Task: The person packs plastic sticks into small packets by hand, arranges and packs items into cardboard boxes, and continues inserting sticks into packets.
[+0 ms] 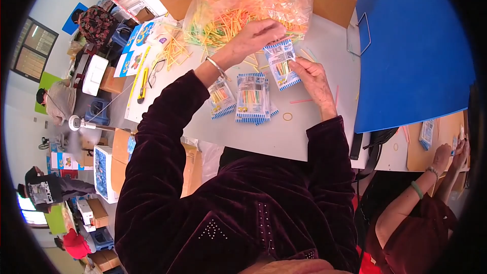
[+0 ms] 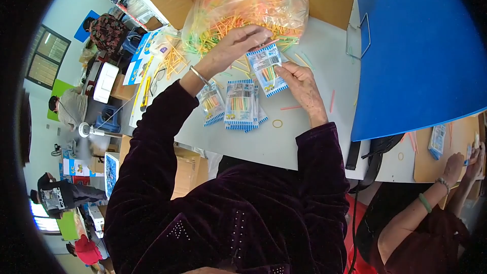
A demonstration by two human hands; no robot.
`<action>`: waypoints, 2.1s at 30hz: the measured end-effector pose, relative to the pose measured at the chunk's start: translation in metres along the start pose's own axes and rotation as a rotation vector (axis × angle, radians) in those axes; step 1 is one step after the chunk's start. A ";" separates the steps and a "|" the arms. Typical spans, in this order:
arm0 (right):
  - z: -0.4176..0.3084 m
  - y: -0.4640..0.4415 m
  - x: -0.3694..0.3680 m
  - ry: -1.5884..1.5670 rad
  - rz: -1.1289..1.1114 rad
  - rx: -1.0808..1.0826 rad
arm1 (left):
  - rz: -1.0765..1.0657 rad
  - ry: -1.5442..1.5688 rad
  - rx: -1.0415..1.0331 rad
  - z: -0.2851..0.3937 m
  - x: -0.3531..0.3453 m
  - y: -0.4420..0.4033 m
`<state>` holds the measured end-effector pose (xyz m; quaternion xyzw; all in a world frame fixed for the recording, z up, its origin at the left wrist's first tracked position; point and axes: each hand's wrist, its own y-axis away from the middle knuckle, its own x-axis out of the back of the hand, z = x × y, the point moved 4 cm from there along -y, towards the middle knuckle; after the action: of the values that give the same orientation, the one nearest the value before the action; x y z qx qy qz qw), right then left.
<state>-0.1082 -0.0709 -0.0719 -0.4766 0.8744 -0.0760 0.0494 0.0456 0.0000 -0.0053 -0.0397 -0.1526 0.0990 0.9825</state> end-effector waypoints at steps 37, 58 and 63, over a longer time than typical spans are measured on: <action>-0.002 0.002 -0.002 0.002 -0.004 -0.047 | 0.108 -0.009 0.013 0.009 -0.016 0.013; -0.004 0.004 -0.006 -0.195 -0.055 -0.151 | 0.020 -0.048 0.003 0.008 -0.023 0.017; -0.001 0.006 -0.005 -0.074 -0.083 -0.156 | -0.027 -0.048 0.003 0.008 -0.025 0.022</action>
<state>-0.1108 -0.0636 -0.0720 -0.5173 0.8548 0.0079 0.0410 0.0157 0.0164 -0.0078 -0.0338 -0.1768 0.0867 0.9798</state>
